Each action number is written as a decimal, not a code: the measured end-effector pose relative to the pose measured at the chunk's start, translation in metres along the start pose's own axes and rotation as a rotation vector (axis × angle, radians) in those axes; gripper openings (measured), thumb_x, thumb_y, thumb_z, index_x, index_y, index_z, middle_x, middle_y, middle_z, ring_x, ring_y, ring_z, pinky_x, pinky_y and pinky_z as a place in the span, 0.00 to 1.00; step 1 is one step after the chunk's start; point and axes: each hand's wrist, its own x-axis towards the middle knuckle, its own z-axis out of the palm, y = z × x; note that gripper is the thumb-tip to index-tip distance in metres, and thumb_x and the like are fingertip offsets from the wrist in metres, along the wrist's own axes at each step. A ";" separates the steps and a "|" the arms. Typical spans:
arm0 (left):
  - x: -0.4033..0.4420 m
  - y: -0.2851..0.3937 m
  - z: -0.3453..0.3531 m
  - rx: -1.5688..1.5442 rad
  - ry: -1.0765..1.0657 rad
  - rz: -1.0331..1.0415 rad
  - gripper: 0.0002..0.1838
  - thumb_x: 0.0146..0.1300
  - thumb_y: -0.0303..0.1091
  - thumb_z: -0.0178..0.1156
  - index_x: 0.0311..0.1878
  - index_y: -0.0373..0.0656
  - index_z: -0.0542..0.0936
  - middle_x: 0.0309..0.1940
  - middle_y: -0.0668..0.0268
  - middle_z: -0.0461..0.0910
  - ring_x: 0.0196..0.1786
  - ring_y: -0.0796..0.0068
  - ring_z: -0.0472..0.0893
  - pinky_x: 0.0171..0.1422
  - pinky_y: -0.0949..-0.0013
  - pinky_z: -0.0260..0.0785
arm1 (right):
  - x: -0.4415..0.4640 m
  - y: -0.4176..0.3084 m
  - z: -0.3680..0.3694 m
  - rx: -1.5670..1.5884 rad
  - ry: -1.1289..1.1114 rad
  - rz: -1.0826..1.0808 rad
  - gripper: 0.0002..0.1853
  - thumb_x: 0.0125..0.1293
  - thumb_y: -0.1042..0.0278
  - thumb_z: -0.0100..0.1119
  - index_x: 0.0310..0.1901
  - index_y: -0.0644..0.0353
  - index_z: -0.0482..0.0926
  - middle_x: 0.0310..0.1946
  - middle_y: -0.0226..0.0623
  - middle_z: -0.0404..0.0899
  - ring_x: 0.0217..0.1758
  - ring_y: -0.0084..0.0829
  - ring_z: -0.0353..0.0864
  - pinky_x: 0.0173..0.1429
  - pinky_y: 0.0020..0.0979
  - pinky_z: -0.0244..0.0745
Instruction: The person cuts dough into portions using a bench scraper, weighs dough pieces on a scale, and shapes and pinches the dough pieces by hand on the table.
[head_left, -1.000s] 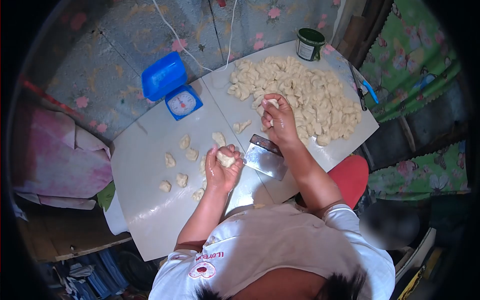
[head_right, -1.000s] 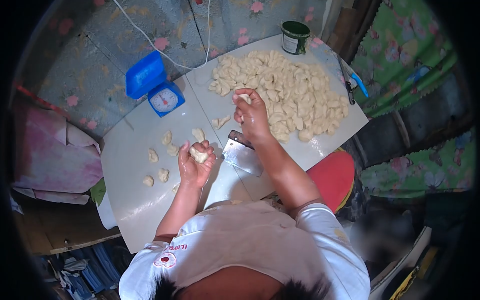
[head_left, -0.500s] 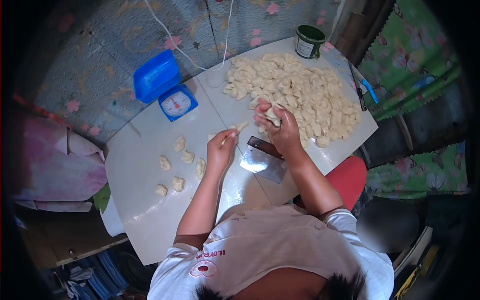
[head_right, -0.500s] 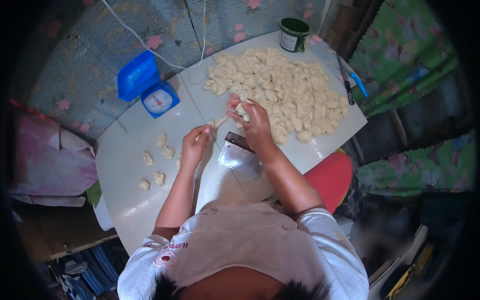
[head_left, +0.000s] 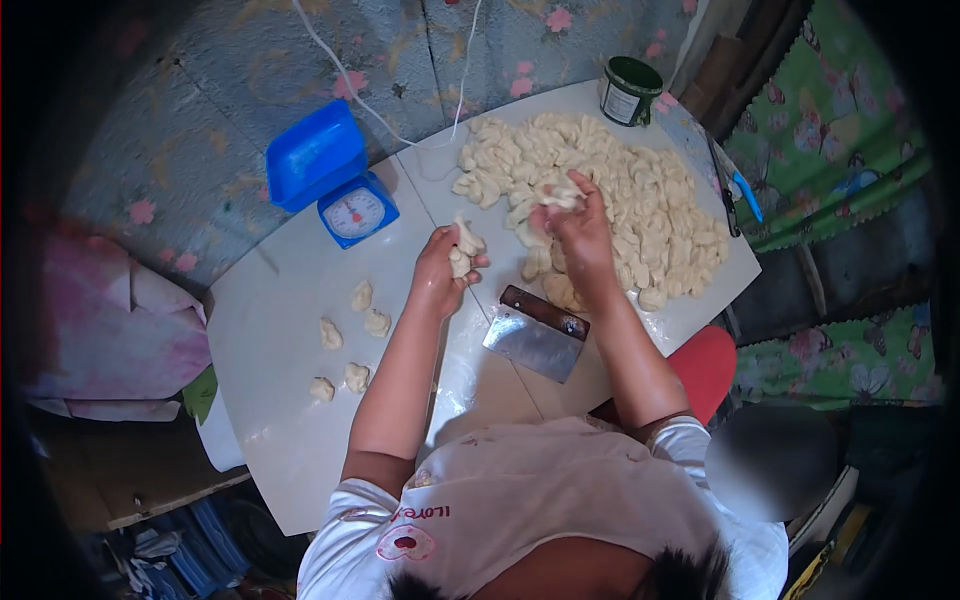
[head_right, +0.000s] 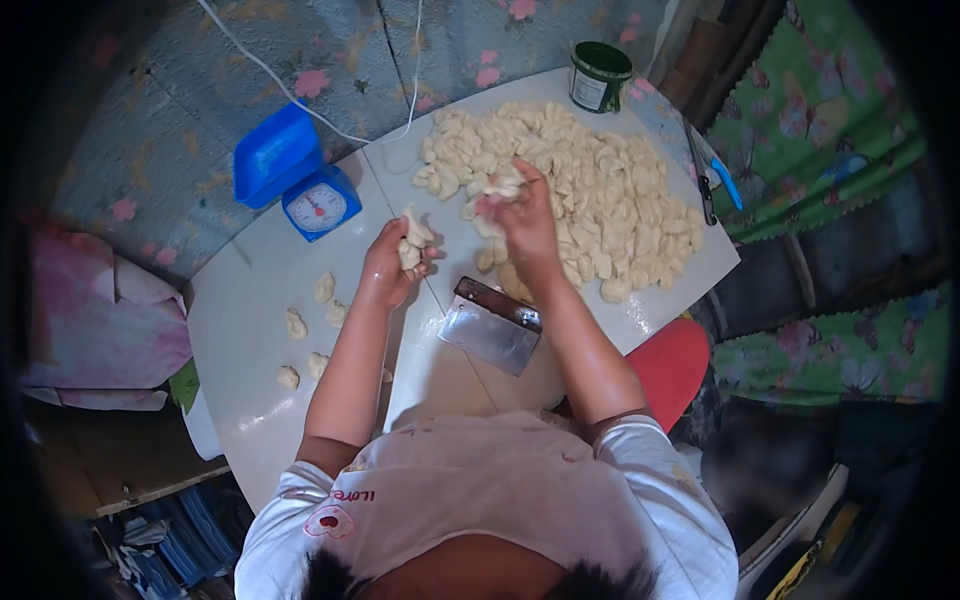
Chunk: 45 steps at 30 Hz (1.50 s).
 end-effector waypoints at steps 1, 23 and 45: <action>0.006 -0.008 -0.007 -0.200 -0.097 -0.106 0.25 0.66 0.57 0.48 0.54 0.47 0.66 0.43 0.60 0.78 0.40 0.62 0.80 0.36 0.60 0.72 | -0.008 0.001 0.003 -0.099 -0.169 0.090 0.23 0.57 0.69 0.59 0.55 0.60 0.68 0.47 0.38 0.71 0.49 0.33 0.73 0.52 0.34 0.70; -0.047 -0.010 0.003 -0.195 -0.124 -0.020 0.19 0.63 0.40 0.56 0.57 0.50 0.70 0.45 0.58 0.78 0.41 0.68 0.79 0.26 0.76 0.70 | 0.060 0.006 -0.002 -0.058 0.040 0.039 0.14 0.60 0.78 0.51 0.47 0.55 0.77 0.37 0.29 0.75 0.36 0.23 0.74 0.43 0.23 0.69; -0.052 -0.028 0.033 0.482 -0.177 0.007 0.10 0.56 0.37 0.66 0.37 0.42 0.81 0.31 0.72 0.80 0.33 0.85 0.74 0.36 0.76 0.66 | -0.001 -0.051 0.009 -0.234 -0.058 -0.205 0.06 0.66 0.67 0.56 0.34 0.59 0.76 0.32 0.28 0.74 0.36 0.18 0.71 0.45 0.23 0.69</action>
